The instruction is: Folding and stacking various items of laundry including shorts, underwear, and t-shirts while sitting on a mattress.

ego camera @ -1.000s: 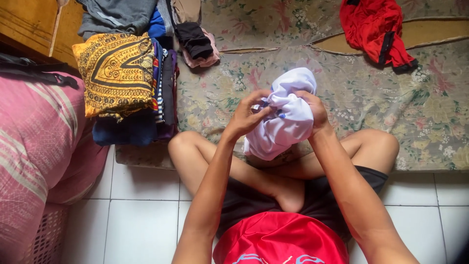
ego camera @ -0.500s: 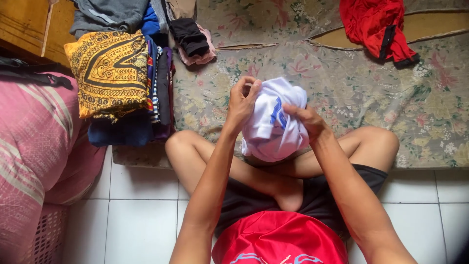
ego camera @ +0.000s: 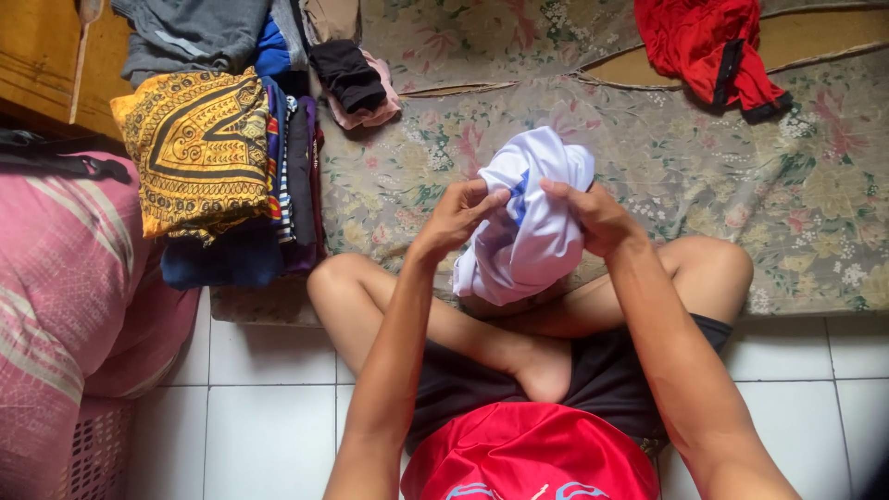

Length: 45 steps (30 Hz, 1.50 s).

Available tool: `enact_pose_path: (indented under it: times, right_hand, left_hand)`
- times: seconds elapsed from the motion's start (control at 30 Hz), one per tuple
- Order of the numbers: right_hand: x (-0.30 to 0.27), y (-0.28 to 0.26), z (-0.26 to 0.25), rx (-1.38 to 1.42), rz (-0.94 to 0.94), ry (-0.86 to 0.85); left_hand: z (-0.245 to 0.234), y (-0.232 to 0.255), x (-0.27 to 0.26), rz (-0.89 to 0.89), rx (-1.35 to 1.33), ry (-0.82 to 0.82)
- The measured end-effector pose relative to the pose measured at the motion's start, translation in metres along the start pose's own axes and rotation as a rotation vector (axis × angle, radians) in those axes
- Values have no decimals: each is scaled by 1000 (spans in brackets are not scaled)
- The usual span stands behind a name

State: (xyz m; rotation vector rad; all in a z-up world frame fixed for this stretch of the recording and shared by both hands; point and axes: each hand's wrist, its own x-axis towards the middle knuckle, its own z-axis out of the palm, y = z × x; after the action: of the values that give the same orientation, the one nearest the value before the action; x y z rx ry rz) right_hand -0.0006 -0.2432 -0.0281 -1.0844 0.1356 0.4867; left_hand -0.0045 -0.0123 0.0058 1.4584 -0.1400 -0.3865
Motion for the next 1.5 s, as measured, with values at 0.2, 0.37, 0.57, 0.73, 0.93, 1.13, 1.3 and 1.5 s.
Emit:
enact_pose_path:
  times: [0.2,0.37,0.57,0.73,0.93,1.13,1.3,1.5]
  right_hand:
    - [-26,-90,-23,7,-57,119]
    - [-16,-115,-113,62,-16,160]
    - [52,-133,-178,-38,-139,252]
    - [139,-202,-163,-167,-535,346]
    - [137,-281,-144,2,-797,169]
    - [62,-235,-133,135,-653,204]
    - [69,-86,-200,34,-540,-56]
    - [89,62,-262,-457,103,396]
  left_hand:
    - [-47,73,-17,80,-250,145]
    - [-97,94,-21,179,-369,257]
    - [-131,94,39,204,-552,391]
    - [-123,176,94,203,-405,464]
    - [-119,253,92,637,-159,349]
    - [-119,181,53,701,-152,128]
    - [-127,-19,57,-48,-212,277]
    - [-149,-202,64,-409,-75,526]
